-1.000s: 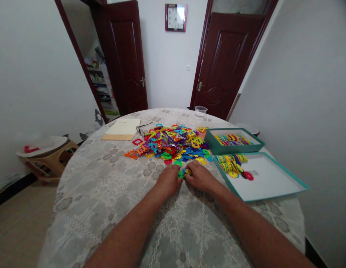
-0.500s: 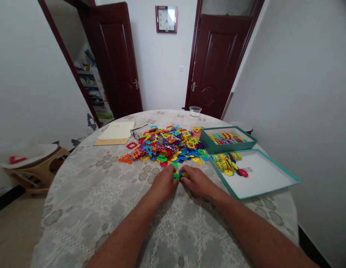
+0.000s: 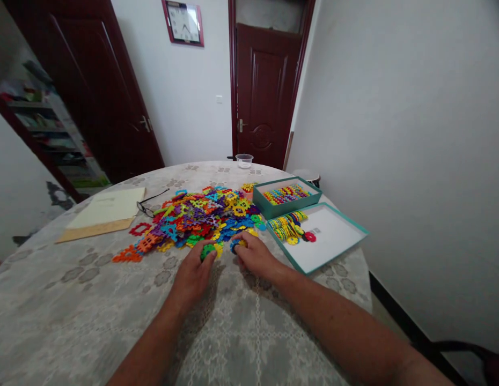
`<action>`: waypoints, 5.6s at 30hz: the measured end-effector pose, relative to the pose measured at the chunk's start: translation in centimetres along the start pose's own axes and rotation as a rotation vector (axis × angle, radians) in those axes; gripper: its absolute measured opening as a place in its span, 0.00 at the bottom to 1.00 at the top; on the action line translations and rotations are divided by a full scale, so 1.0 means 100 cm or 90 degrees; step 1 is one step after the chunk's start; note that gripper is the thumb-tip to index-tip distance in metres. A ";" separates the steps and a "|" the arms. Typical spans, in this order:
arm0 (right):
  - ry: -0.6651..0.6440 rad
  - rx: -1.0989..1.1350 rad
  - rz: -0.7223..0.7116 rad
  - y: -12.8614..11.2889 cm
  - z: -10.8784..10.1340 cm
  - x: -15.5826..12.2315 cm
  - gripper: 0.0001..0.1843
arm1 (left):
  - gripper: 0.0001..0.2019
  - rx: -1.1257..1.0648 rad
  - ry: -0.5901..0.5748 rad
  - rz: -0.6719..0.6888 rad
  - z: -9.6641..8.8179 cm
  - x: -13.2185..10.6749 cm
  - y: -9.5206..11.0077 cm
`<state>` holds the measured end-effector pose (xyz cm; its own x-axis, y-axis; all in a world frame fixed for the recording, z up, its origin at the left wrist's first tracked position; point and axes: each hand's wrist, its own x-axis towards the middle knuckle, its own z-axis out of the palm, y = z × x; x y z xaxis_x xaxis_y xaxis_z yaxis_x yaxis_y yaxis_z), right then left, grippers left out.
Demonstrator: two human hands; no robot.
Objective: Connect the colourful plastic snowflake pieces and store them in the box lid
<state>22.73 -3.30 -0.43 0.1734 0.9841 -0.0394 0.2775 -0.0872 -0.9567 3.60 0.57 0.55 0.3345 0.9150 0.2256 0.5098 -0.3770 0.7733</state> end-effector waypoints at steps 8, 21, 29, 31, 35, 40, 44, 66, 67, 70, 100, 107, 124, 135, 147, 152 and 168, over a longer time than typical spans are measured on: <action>-0.059 -0.014 -0.063 0.003 0.018 -0.010 0.19 | 0.20 -0.021 -0.076 0.129 0.022 -0.005 -0.011; -0.071 -0.284 -0.336 0.005 0.009 -0.016 0.37 | 0.11 0.093 -0.071 0.074 0.016 -0.007 -0.004; -0.102 -0.300 -0.394 0.022 0.004 -0.009 0.30 | 0.14 0.273 -0.098 0.068 0.019 -0.015 -0.006; -0.100 -0.302 -0.388 0.021 0.003 -0.009 0.27 | 0.14 0.291 -0.101 0.048 0.018 -0.015 -0.006; -0.095 -0.287 -0.379 0.017 0.004 -0.011 0.26 | 0.15 0.245 -0.109 0.058 0.016 -0.014 -0.008; -0.094 -0.250 -0.335 0.012 0.005 -0.014 0.28 | 0.18 0.177 -0.114 0.092 0.016 -0.012 -0.010; -0.100 -0.232 -0.325 0.009 0.005 -0.015 0.32 | 0.20 0.141 -0.097 0.100 0.016 -0.011 -0.009; 0.356 -0.627 0.045 -0.008 -0.193 0.000 0.19 | 0.20 0.042 -0.167 0.057 0.014 -0.007 -0.012; 0.354 -0.663 0.100 0.003 -0.200 0.003 0.20 | 0.20 0.047 -0.165 0.060 0.014 -0.008 -0.012; 0.326 -0.704 0.189 0.029 -0.208 0.010 0.19 | 0.19 0.061 -0.165 0.072 0.014 -0.008 -0.013; 0.238 -0.487 -0.258 -0.020 -0.112 -0.003 0.15 | 0.16 0.168 0.047 0.108 0.008 -0.005 -0.019; 0.057 -0.614 -0.313 0.025 -0.010 -0.012 0.28 | 0.21 0.339 0.056 0.081 0.014 -0.007 -0.033; 0.156 -0.611 -0.318 0.040 0.000 0.045 0.31 | 0.12 0.275 -0.002 0.092 0.008 -0.009 -0.022; 0.144 -0.761 -0.201 0.018 0.019 0.075 0.30 | 0.17 0.308 0.006 0.067 0.015 -0.010 -0.030; 0.036 -0.651 -0.353 0.025 0.020 0.071 0.25 | 0.33 0.266 0.033 0.022 0.012 -0.005 -0.032; -0.068 -0.545 -0.434 0.027 0.013 0.043 0.27 | 0.27 0.304 -0.023 0.038 0.002 -0.004 -0.030; -0.032 -0.197 -0.211 0.008 -0.020 -0.027 0.15 | 0.09 0.192 -0.100 0.142 -0.008 -0.009 -0.013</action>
<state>24.37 -6.32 -0.50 -0.0170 0.9723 0.2331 0.5812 0.1993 -0.7890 2.01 0.37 -0.12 0.5678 0.7820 0.2570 0.6131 -0.6101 0.5018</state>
